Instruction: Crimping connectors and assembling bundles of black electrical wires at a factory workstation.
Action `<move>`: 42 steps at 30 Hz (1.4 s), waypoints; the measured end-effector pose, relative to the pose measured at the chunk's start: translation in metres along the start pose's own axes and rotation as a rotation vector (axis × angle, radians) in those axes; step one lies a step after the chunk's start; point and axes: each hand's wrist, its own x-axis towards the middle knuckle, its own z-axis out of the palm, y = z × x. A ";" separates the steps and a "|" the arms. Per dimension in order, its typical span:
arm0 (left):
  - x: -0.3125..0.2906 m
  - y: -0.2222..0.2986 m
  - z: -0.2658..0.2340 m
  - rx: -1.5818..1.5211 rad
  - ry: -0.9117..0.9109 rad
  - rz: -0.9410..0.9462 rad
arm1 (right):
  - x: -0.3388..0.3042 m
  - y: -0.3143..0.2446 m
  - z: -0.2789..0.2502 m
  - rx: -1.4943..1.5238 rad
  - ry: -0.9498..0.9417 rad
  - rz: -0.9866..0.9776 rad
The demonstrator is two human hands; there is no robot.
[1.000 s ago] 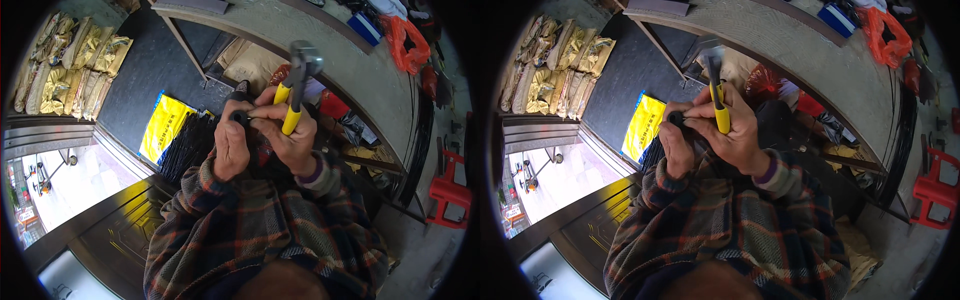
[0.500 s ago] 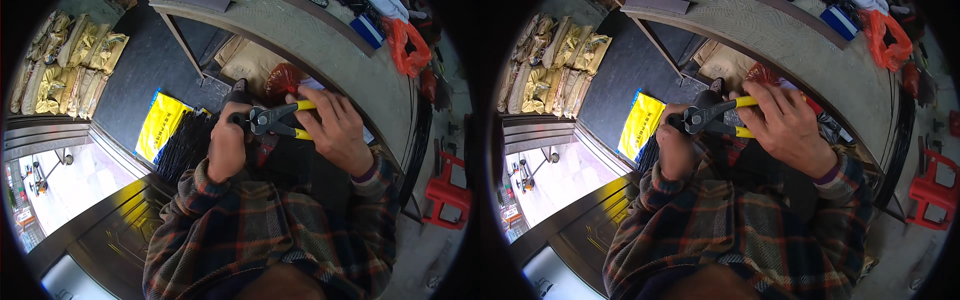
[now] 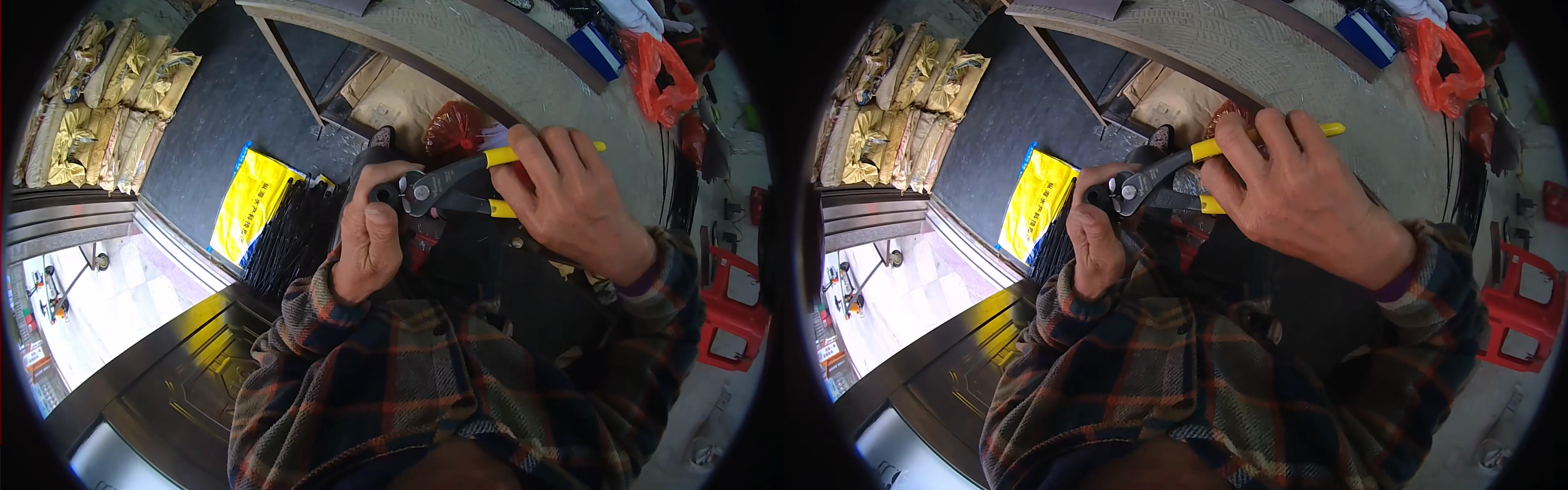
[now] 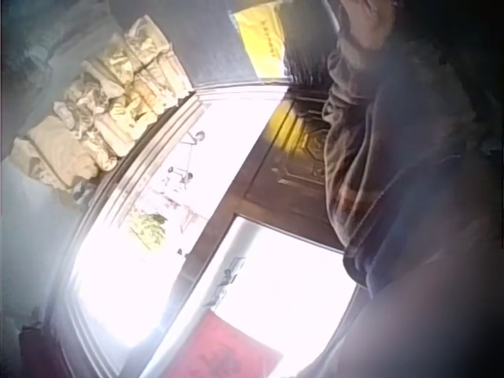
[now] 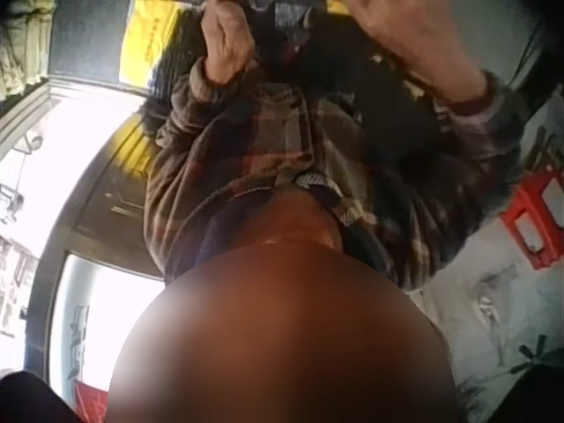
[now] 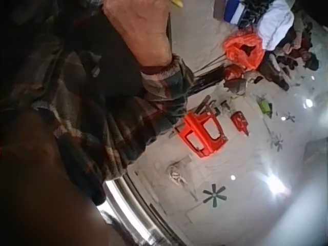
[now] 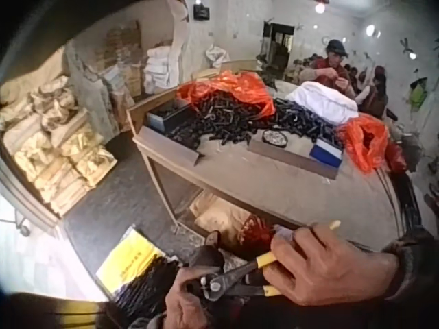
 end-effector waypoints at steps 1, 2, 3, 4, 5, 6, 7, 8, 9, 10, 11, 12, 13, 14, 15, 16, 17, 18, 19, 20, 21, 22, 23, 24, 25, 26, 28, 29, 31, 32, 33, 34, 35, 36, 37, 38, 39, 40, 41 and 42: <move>0.000 -0.002 0.000 -0.003 -0.001 -0.001 | 0.001 0.002 0.000 0.040 -0.061 -0.044; -0.001 -0.004 0.002 0.027 0.019 -0.025 | 0.001 0.002 0.004 0.041 -0.064 -0.043; -0.002 -0.006 0.003 0.058 0.039 -0.049 | 0.000 0.001 0.011 0.196 -0.161 -0.027; -0.001 -0.010 0.002 0.064 0.042 -0.051 | 0.000 -0.001 0.020 0.354 -0.250 -0.016; 0.000 -0.015 0.002 0.051 0.046 -0.024 | -0.005 -0.007 0.030 0.354 -0.254 -0.011; 0.001 -0.017 0.002 0.038 0.048 0.003 | -0.012 -0.014 0.041 0.484 -0.216 0.046; 0.000 -0.016 0.001 0.038 0.043 -0.005 | -0.012 -0.018 0.045 0.619 -0.176 0.103; 0.001 -0.013 -0.002 -0.027 -0.007 -0.080 | -0.013 -0.018 0.045 0.625 -0.179 0.111; 0.002 -0.012 -0.005 -0.092 -0.057 -0.154 | -0.012 -0.014 0.042 0.698 -0.149 0.097; 0.001 -0.014 -0.009 -0.095 -0.066 -0.160 | -0.011 -0.009 0.040 0.768 -0.119 0.083; 0.001 -0.017 -0.013 -0.103 -0.095 -0.153 | -0.011 -0.005 0.038 0.909 -0.088 0.053; 0.001 -0.019 -0.014 -0.112 -0.124 -0.145 | -0.012 0.001 0.037 0.908 -0.091 0.065; 0.002 -0.014 -0.011 -0.110 -0.133 -0.156 | -0.012 0.007 0.037 1.290 -0.311 0.056; 0.000 -0.016 -0.012 -0.114 -0.137 -0.160 | -0.012 0.012 0.032 1.666 -0.541 0.045; -0.002 -0.021 -0.016 -0.131 -0.184 -0.165 | -0.011 0.018 0.022 1.813 -0.719 0.204; -0.002 -0.022 -0.016 -0.148 -0.234 -0.170 | -0.010 0.022 0.016 1.815 -0.719 0.212; -0.002 -0.021 -0.014 -0.151 -0.238 -0.172 | -0.010 0.026 0.013 1.799 -0.782 0.234; -0.001 -0.017 -0.010 -0.148 -0.230 -0.166 | -0.010 0.029 0.010 1.781 -0.844 0.255; -0.001 -0.015 -0.007 -0.141 -0.220 -0.158 | -0.008 0.031 0.007 1.781 -0.842 0.255; -0.002 -0.015 -0.005 -0.139 -0.220 -0.158 | -0.005 0.032 0.003 1.710 -0.876 0.249; -0.003 -0.016 -0.003 -0.130 -0.212 -0.133 | -0.004 0.033 0.002 1.639 -0.910 0.239; -0.005 -0.016 -0.002 -0.122 -0.203 -0.107 | -0.004 0.034 0.002 1.636 -0.910 0.235; -0.007 -0.018 -0.002 -0.118 -0.196 -0.105 | -0.004 0.035 0.004 1.596 -0.897 0.177; -0.009 -0.021 -0.003 -0.088 -0.213 -0.101 | -0.003 0.035 0.007 1.556 -0.885 0.114; -0.010 -0.023 -0.004 -0.057 -0.224 -0.098 | -0.004 0.031 0.012 1.553 -0.893 0.095; -0.009 -0.025 -0.003 -0.047 -0.202 -0.094 | -0.005 0.025 0.020 1.585 -0.824 0.109; -0.007 -0.030 0.004 -0.151 -0.116 -0.036 | -0.011 0.013 0.038 1.619 -0.774 0.075; -0.004 -0.028 0.006 -0.022 0.019 -0.011 | -0.019 0.010 0.047 1.567 -0.585 0.177; -0.006 -0.027 -0.035 0.049 0.299 0.058 | -0.025 0.017 0.068 1.182 -0.243 0.295; -0.009 -0.005 -0.075 0.094 0.398 0.060 | -0.029 0.029 0.081 0.846 -0.080 0.332; -0.013 0.025 -0.105 0.024 0.649 0.202 | -0.033 0.037 0.102 0.713 -0.096 0.384; -0.032 0.049 -0.144 -0.158 0.678 0.322 | -0.047 0.052 0.127 0.563 -0.113 0.459; -0.054 0.080 -0.180 -0.221 0.815 0.323 | -0.069 0.072 0.157 0.420 -0.149 0.500; -0.046 0.125 -0.165 0.258 0.842 0.532 | -0.108 0.102 0.139 0.214 -0.128 0.599; -0.071 0.150 -0.202 -0.003 0.486 0.552 | -0.108 0.103 0.138 0.219 -0.133 0.588; -0.073 0.164 -0.212 -0.170 0.360 0.648 | -0.097 0.108 0.116 0.167 -0.206 0.736; -0.071 0.163 -0.204 -0.071 0.393 0.681 | -0.092 0.102 0.134 0.182 -0.273 0.898; -0.060 0.154 -0.186 -0.005 0.405 0.702 | -0.109 0.101 0.151 0.201 -0.293 0.920; -0.056 0.130 -0.186 0.087 0.513 0.685 | -0.122 0.105 0.156 0.230 -0.170 0.820; -0.036 0.078 -0.181 -0.095 0.481 0.585 | -0.150 0.111 0.156 0.208 -0.070 0.753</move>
